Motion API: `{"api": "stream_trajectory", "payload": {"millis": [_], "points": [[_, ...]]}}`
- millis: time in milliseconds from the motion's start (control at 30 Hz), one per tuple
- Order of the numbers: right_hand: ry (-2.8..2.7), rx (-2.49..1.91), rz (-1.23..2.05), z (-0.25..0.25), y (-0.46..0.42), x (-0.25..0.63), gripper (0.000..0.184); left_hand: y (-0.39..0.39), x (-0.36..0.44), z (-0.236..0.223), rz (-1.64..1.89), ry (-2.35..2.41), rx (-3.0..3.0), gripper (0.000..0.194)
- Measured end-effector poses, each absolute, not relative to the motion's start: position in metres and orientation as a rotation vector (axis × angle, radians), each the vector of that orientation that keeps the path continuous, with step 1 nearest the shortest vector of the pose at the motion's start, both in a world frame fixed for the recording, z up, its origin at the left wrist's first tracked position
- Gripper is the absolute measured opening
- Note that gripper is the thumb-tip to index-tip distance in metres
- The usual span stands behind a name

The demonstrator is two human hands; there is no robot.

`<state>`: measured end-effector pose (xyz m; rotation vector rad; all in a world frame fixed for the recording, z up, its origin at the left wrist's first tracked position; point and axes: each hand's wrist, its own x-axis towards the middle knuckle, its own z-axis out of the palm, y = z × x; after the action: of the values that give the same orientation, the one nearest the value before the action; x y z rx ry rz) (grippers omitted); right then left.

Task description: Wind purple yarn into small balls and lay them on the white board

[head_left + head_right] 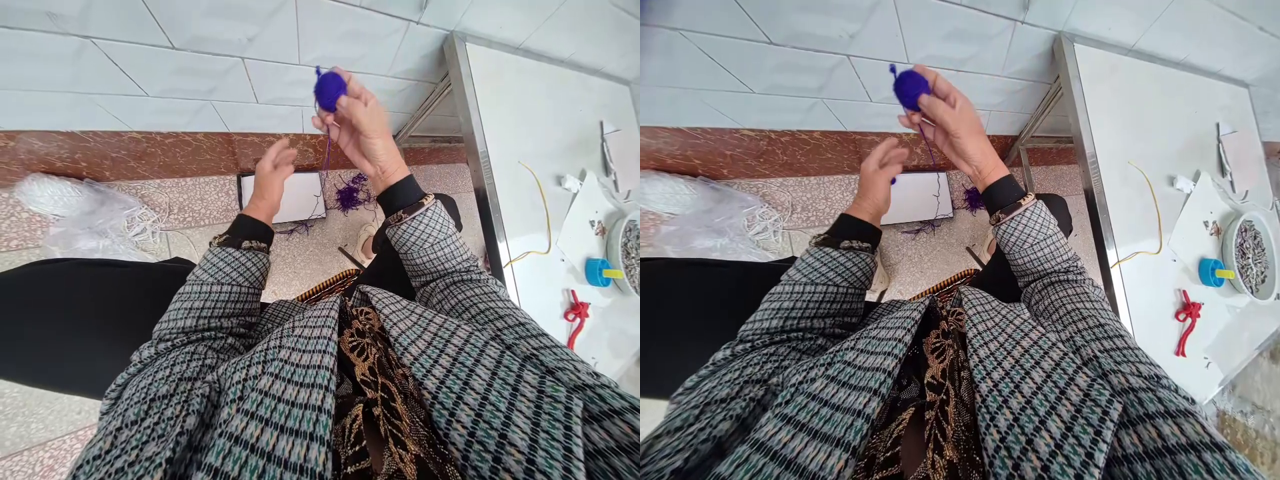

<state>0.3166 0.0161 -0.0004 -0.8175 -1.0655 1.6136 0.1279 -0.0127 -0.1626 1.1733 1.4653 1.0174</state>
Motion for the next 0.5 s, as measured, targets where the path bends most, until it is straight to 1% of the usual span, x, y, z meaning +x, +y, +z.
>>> {"api": "stream_trajectory", "payload": {"millis": [67, 100, 133, 233, 300, 367, 433, 500], "points": [[-1.144, -0.899, 1.657, -0.005, 0.014, 0.312, 0.050, -0.002, 0.149, -0.129, 1.149, 1.111, 1.277, 0.023], [-1.181, -0.916, 1.666, -0.007, 0.012, 0.311, 0.049, 0.000, 0.157, -0.114, 1.155, 1.022, 1.303, 0.016], [-1.212, -0.920, 1.677, -0.008, 0.011, 0.312, 0.047, -0.001, 0.163, -0.101, 1.149, 0.965, 1.325, 0.014], [-1.185, -0.894, 1.695, -0.008, 0.015, 0.319, 0.046, -0.012, 0.162, -0.088, 1.123, 0.901, 1.315, 0.027], [-1.056, -0.841, 1.661, -0.005, 0.028, 0.329, 0.048, -0.020, 0.147, -0.101, 1.085, 0.847, 1.242, 0.033], [-0.879, -0.762, 1.578, 0.003, 0.044, 0.341, 0.048, -0.026, 0.126, -0.125, 1.004, 0.833, 1.127, 0.039], [-0.750, -0.726, 1.544, 0.016, 0.053, 0.354, 0.050, -0.036, 0.107, -0.152, 0.899, 0.966, 0.987, 0.042], [-0.756, -0.757, 1.639, 0.031, 0.049, 0.365, 0.054, -0.052, 0.093, -0.176, 0.800, 1.157, 0.863, 0.045]]}}
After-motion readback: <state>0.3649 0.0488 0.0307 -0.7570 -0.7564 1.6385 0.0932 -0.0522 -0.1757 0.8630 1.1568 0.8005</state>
